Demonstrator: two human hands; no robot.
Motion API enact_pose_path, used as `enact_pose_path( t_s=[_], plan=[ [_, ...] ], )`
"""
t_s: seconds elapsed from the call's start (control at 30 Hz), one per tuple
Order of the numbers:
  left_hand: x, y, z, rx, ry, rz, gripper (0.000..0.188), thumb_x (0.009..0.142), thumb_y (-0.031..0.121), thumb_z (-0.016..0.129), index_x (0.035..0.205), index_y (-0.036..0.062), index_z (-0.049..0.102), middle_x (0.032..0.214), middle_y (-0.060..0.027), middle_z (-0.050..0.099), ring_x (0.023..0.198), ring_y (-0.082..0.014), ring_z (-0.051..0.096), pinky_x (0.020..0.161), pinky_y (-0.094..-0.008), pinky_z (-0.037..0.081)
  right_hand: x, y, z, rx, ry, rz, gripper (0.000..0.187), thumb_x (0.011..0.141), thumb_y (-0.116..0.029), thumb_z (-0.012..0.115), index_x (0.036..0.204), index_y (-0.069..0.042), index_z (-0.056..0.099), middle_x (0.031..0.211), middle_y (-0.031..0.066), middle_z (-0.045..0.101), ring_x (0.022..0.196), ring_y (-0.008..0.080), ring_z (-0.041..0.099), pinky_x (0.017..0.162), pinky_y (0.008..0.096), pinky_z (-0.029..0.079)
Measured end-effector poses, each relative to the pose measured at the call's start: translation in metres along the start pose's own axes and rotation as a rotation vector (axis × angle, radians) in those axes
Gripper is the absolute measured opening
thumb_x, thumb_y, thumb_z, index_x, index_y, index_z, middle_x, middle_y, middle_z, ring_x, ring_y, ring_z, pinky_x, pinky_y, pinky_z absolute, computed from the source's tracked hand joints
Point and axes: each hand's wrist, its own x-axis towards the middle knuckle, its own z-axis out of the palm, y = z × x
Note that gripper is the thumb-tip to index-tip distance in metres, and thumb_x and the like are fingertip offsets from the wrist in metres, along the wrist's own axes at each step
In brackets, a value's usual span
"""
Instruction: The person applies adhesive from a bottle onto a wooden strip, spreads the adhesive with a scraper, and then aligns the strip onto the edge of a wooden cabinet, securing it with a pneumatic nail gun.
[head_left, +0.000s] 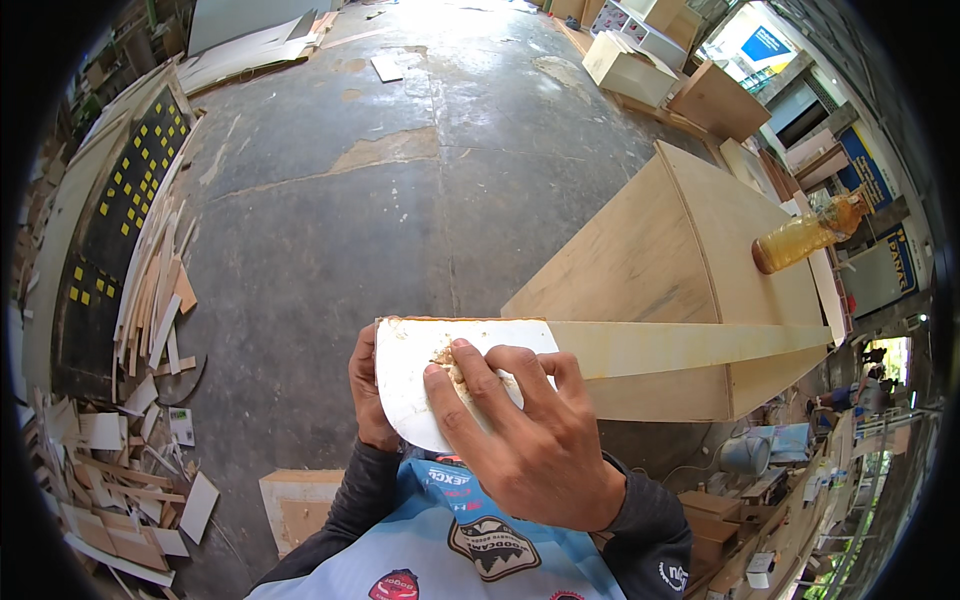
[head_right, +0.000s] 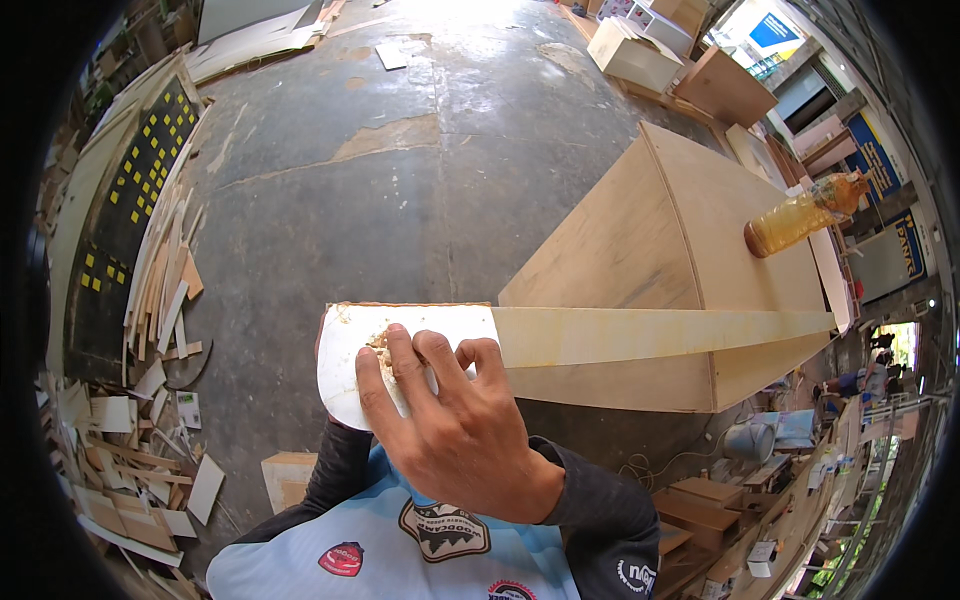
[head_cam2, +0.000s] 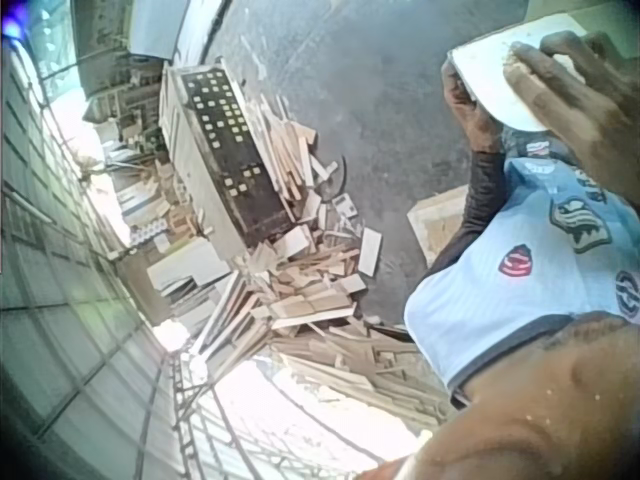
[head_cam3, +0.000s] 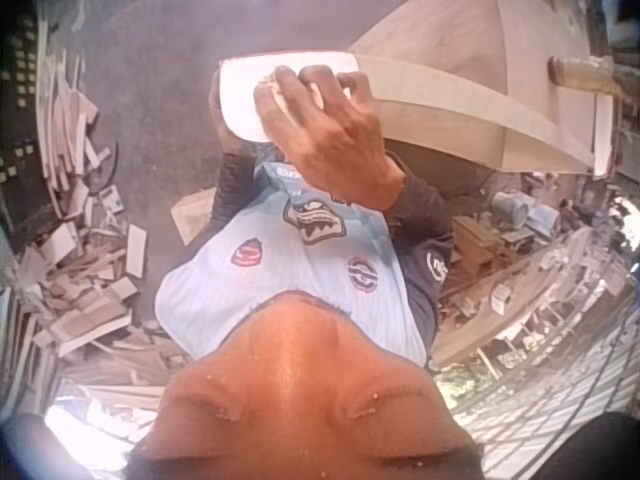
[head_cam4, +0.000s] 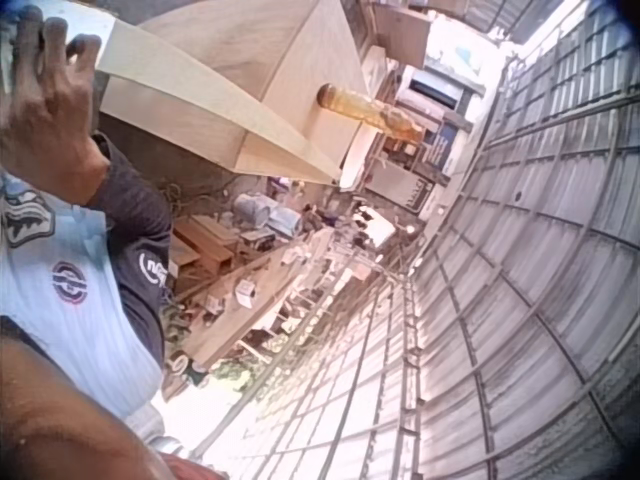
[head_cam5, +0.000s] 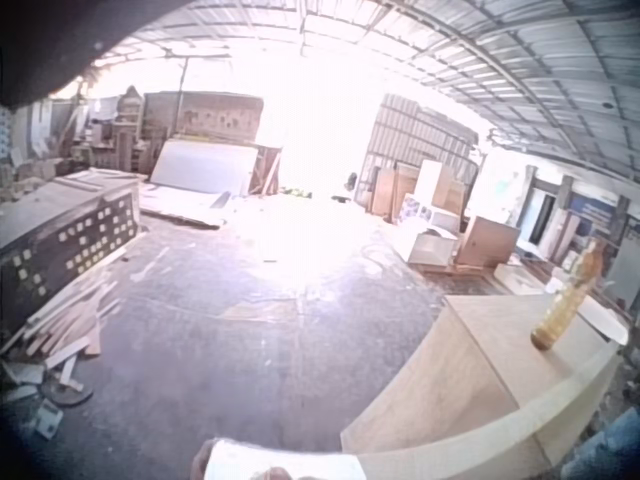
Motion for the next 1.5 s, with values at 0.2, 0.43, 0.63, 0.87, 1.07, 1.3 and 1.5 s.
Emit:
enact_pose_path(
  t_s=[0.2,0.43,0.63,0.87,1.07,1.3,1.5],
  plan=[
    [-0.005,0.006,0.01,-0.007,-0.012,0.049,0.039,0.093,0.01,0.073,0.128,0.0024,0.058,0.126,-0.0181,0.069,0.112,-0.024,0.07,0.096,-0.0402,0.061,-0.002,-0.003,0.004,-0.014,-0.011,-0.005,0.041,0.087,-0.021,0.069,0.122,0.001,0.07,0.118,0.0237,0.071,0.102,0.0265,0.061,0.078,0.0416,0.046],
    [-0.004,0.001,0.021,-0.053,-0.066,0.122,0.037,0.095,0.012,0.072,0.128,0.004,0.058,0.123,-0.0175,0.069,0.108,-0.0239,0.07,0.092,-0.0386,0.062,-0.008,-0.013,-0.02,0.071,-0.079,-0.055,0.038,0.084,-0.018,0.069,0.117,0.002,0.071,0.115,0.024,0.072,0.093,0.0261,0.064,0.073,0.0375,0.049],
    [-0.002,0.003,0.01,-0.034,-0.048,0.09,0.044,0.091,0.013,0.077,0.13,0.003,0.058,0.125,-0.0183,0.069,0.111,-0.0241,0.069,0.094,-0.0386,0.061,-0.004,-0.001,-0.023,0.132,0.047,-0.063,0.035,0.086,-0.014,0.067,0.115,0.004,0.072,0.109,0.0278,0.072,0.093,0.028,0.063,0.071,0.0388,0.046],
    [0.002,0.0,-0.002,-0.032,-0.15,0.113,0.083,0.074,0.034,0.095,0.139,0.0033,0.052,0.133,-0.022,0.065,0.12,-0.0286,0.067,0.103,-0.0435,0.057,0.002,0.009,-0.017,0.026,-0.045,0.027,0.038,0.084,-0.013,0.071,0.12,-0.001,0.073,0.116,0.0171,0.074,0.095,0.0242,0.063,0.077,0.0385,0.047],
    [0.004,-0.002,-0.001,0.071,-0.073,0.114,0.078,0.077,0.028,0.093,0.139,0.0029,0.053,0.132,-0.0208,0.066,0.118,-0.0279,0.067,0.099,-0.041,0.058,0.003,0.011,-0.029,0.131,-0.119,0.018,0.035,0.082,-0.014,0.073,0.115,-0.002,0.074,0.111,0.0139,0.075,0.093,0.0221,0.063,0.072,0.0367,0.049],
    [0.01,-0.006,0.006,-0.14,-0.225,0.237,0.078,0.075,0.021,0.094,0.139,-0.0001,0.052,0.131,-0.0211,0.065,0.116,-0.0277,0.068,0.101,-0.0418,0.057,-0.007,0.001,-0.048,0.372,-0.111,-0.132,0.038,0.078,-0.015,0.069,0.111,0.003,0.072,0.106,0.0172,0.072,0.09,0.0236,0.064,0.067,0.0343,0.049],
    [0.0,-0.013,-0.005,0.056,-0.032,0.054,0.03,0.103,0.012,0.059,0.131,0.0032,0.058,0.127,-0.0176,0.069,0.112,-0.0245,0.07,0.096,-0.0381,0.061,0.016,0.005,-0.023,0.14,-0.008,-0.016,0.039,0.081,-0.011,0.07,0.117,0.004,0.071,0.112,0.0209,0.073,0.092,0.0254,0.063,0.068,0.0362,0.047]
  ],
)
